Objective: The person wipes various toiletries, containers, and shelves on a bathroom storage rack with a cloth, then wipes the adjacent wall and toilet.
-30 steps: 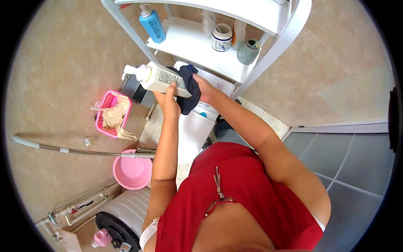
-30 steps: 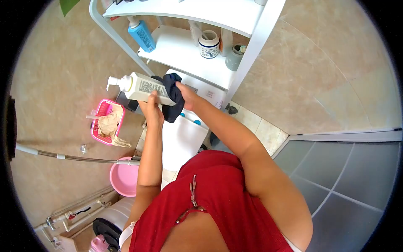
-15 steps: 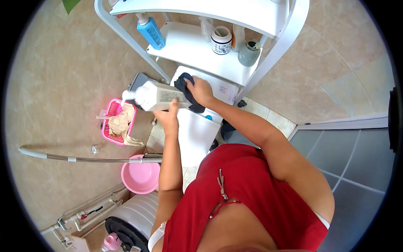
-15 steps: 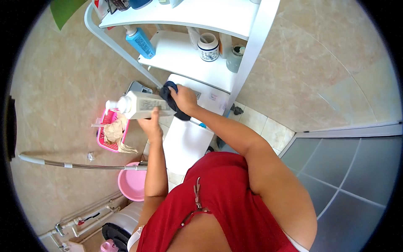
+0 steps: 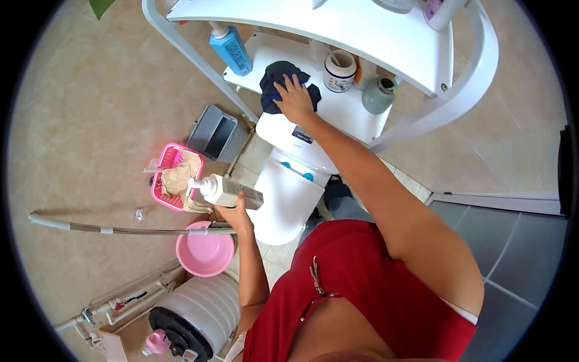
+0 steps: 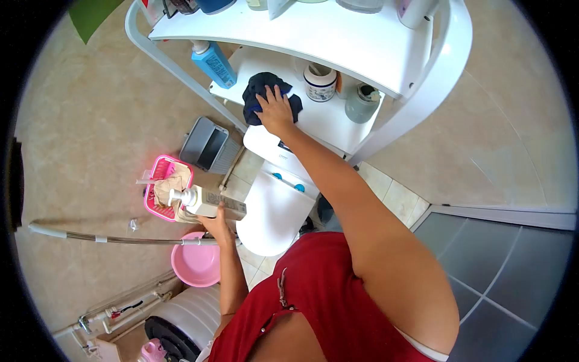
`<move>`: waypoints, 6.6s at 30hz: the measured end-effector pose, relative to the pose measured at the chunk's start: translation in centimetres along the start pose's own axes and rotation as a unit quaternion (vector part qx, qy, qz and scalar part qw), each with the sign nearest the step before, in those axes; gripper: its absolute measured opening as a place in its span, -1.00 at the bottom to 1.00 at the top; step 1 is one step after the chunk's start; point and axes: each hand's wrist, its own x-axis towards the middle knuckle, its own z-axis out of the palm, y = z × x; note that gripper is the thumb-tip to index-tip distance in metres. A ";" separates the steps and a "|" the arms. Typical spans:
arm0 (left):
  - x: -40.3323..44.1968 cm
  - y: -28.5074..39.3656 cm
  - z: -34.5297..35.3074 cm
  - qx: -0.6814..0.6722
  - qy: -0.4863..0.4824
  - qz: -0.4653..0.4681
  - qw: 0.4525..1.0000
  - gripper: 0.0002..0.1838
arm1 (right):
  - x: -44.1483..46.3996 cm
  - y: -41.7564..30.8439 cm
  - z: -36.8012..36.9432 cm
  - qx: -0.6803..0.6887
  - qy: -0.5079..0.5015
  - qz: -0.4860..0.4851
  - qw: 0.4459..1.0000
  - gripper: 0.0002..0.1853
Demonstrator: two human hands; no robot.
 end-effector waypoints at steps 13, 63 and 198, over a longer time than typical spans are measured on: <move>4.3 7.5 9.8 0.072 -0.110 0.162 0.978 -0.22 | -8.8 0.8 -3.5 -0.133 0.011 0.009 0.991 -0.40; 15.7 9.2 40.1 0.067 -0.426 0.242 0.869 -0.05 | -14.5 3.2 -6.4 -0.275 -0.009 -0.103 0.956 -0.49; -1.9 2.6 4.4 0.108 -0.080 0.108 0.985 -0.08 | 6.7 6.8 0.1 -0.059 0.024 0.178 0.982 -0.19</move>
